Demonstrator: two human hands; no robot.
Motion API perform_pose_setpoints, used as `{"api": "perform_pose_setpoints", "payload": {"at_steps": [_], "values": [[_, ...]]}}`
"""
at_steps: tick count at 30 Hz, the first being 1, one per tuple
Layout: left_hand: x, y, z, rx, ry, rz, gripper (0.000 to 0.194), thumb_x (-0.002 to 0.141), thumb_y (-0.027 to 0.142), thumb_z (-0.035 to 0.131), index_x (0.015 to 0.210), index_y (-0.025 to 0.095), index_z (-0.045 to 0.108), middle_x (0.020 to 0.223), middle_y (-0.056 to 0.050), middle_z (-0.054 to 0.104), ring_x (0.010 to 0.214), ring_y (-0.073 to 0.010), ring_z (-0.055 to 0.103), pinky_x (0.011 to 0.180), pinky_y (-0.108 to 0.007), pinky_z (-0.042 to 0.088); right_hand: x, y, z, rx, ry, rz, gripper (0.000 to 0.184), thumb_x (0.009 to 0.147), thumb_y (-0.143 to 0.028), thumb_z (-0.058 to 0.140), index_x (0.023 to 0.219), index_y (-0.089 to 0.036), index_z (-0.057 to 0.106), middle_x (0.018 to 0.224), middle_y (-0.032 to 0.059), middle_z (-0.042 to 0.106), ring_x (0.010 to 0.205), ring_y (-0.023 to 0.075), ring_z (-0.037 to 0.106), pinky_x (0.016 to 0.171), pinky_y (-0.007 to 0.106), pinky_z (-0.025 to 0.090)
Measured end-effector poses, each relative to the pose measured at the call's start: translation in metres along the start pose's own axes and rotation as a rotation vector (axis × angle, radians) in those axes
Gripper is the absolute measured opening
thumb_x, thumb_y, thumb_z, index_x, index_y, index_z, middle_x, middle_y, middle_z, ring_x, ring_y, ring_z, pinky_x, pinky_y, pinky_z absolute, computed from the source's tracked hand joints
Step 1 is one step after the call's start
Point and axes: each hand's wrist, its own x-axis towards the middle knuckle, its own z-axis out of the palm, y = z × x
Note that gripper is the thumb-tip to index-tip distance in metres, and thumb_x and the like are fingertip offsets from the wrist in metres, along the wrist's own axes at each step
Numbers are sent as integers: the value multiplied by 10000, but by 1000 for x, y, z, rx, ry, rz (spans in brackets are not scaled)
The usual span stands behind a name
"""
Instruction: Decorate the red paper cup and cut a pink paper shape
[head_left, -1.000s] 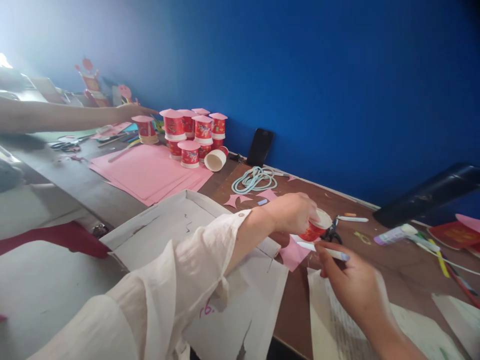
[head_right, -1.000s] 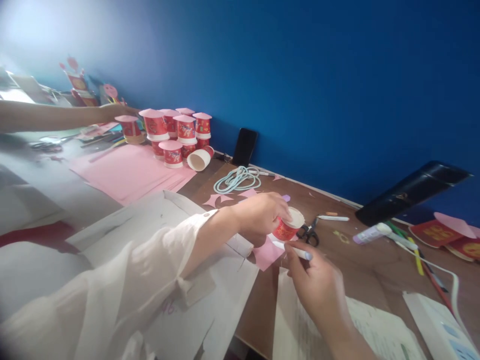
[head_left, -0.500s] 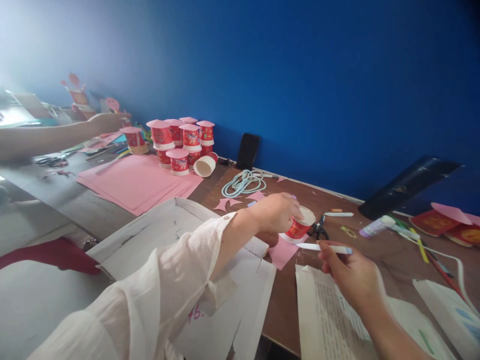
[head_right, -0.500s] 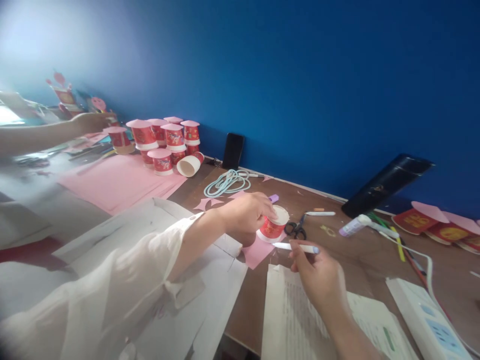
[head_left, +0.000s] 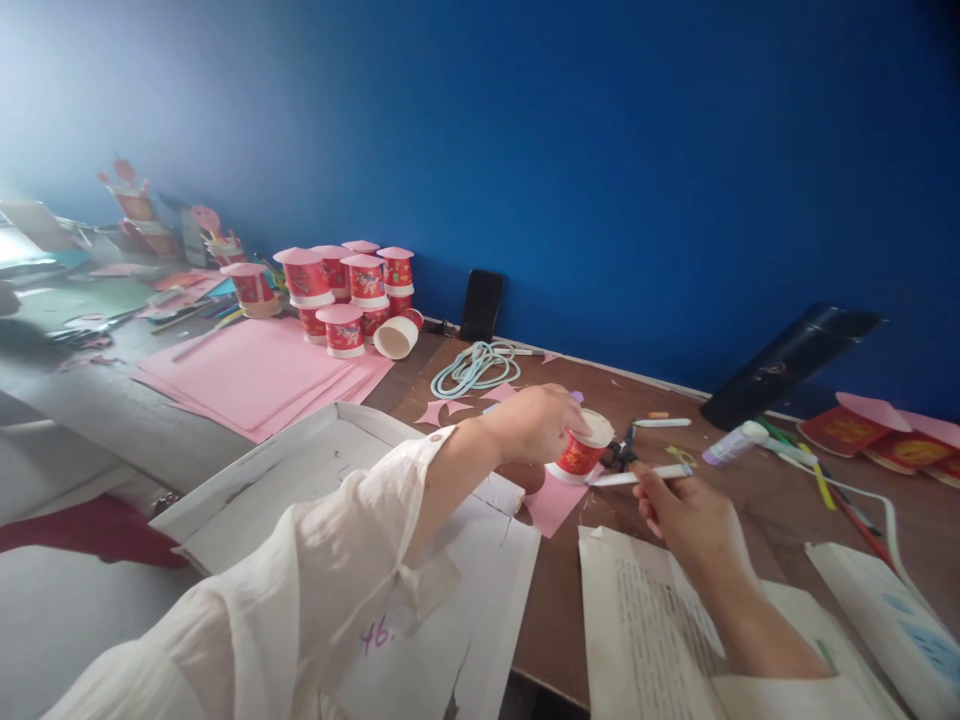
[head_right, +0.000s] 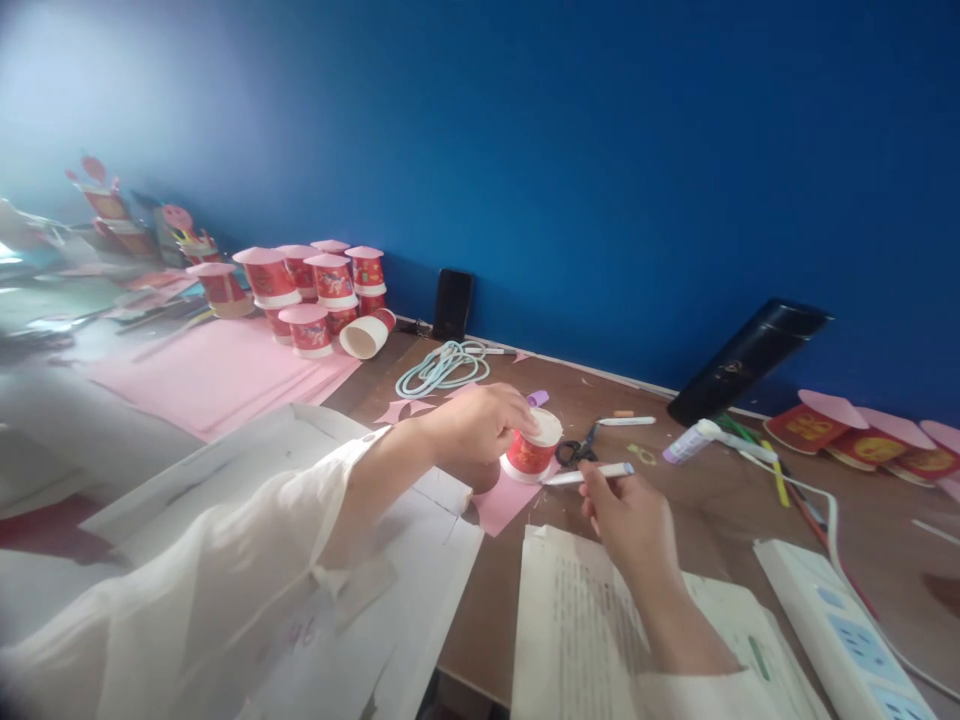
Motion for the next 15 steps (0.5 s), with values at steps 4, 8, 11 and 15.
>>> {"api": "perform_pose_setpoints", "payload": {"at_steps": [4, 8, 11, 15], "values": [[0, 3, -3, -1, 2, -27, 431, 758, -5, 496, 1014, 210, 769, 1126, -22, 744, 1162, -182, 604, 1001, -293, 496, 6, 3, 2, -24, -11, 24, 471, 769, -625, 613, 652, -171, 669, 511, 51, 652, 445, 178, 609, 449, 268, 450], [0, 4, -4, -15, 4, -20, 425, 762, -13, 492, 1011, 194, 767, 1126, -27, 744, 1149, -180, 610, 1009, -301, 493, 15, 7, 1, -43, 2, -15, 472, 771, -626, 604, 619, -184, 665, 504, 57, 654, 449, 195, 617, 451, 281, 438], [0, 4, -4, -17, 1, -21, 414, 767, -12, 494, 1007, 186, 768, 1119, -34, 746, 1144, -182, 612, 1011, -302, 492, 19, 6, -1, -93, 19, -31, 494, 784, -640, 578, 578, -196, 646, 478, 54, 639, 439, 200, 608, 454, 289, 420], [0, 5, -5, -18, -15, -15, 429, 766, -17, 481, 1004, 195, 768, 1124, -33, 742, 1149, -182, 611, 1008, -301, 491, 20, 2, -3, -148, 19, -29, 506, 802, -643, 547, 576, -201, 647, 476, 50, 638, 453, 203, 609, 483, 299, 417]]}}
